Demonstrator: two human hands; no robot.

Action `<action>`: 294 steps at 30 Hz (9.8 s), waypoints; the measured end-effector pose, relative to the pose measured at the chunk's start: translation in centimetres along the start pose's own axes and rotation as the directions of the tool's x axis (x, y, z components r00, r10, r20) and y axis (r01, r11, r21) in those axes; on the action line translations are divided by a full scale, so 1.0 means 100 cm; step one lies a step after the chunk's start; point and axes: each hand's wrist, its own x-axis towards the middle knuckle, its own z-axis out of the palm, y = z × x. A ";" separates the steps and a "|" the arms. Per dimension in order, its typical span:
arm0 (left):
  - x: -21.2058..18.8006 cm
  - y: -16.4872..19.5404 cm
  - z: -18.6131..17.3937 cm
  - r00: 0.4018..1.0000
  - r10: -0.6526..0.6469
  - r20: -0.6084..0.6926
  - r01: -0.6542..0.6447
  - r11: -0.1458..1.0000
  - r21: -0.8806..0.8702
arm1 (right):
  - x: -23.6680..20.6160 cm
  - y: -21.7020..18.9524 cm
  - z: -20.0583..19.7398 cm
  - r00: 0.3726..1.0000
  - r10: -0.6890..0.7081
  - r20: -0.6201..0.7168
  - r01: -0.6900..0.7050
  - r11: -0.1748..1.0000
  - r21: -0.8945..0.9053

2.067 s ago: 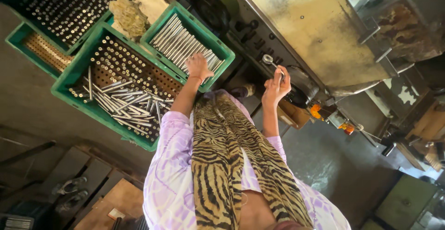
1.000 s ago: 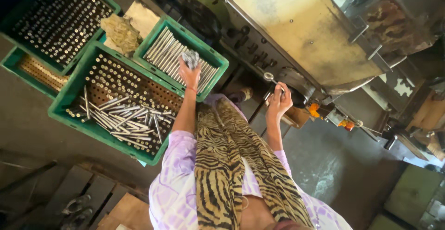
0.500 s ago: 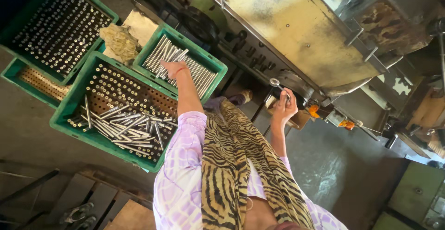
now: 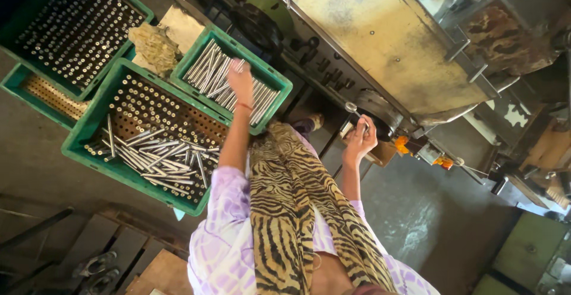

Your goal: The person repeatedly picks small metal rods from green bins, inserts them into a machine, and operates a lever to process each rod. The person then removes the processed rods and places them back into the bins. The cycle repeats throughout the clip.

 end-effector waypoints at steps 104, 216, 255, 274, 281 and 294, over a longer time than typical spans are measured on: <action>-0.153 0.075 -0.048 0.611 0.617 0.496 0.197 0.488 -0.850 | -0.039 -0.040 0.034 0.920 -0.030 0.392 -0.042 0.984 0.176; 0.033 0.630 0.384 0.819 0.170 0.549 0.566 -0.075 -0.821 | 0.532 -0.158 -0.390 0.854 -0.460 -0.242 -0.148 0.232 -0.961; 0.017 0.659 0.347 0.904 0.171 0.392 0.404 -0.041 -0.914 | 0.356 -0.045 -0.349 0.595 0.082 -0.799 -0.199 0.979 -0.047; -0.057 0.277 0.087 0.796 0.583 0.162 -0.362 0.674 -0.644 | 0.193 0.024 -0.214 0.646 0.589 -0.487 -0.407 0.804 0.433; -0.074 0.164 0.046 0.842 0.500 0.204 -0.103 0.519 -0.849 | 0.104 -0.008 0.017 0.808 0.199 0.555 -0.223 0.975 -0.025; -0.086 0.075 -0.018 0.982 0.174 0.068 -0.022 0.469 -0.883 | 0.005 -0.031 0.123 0.593 0.152 0.791 -0.230 0.973 -0.015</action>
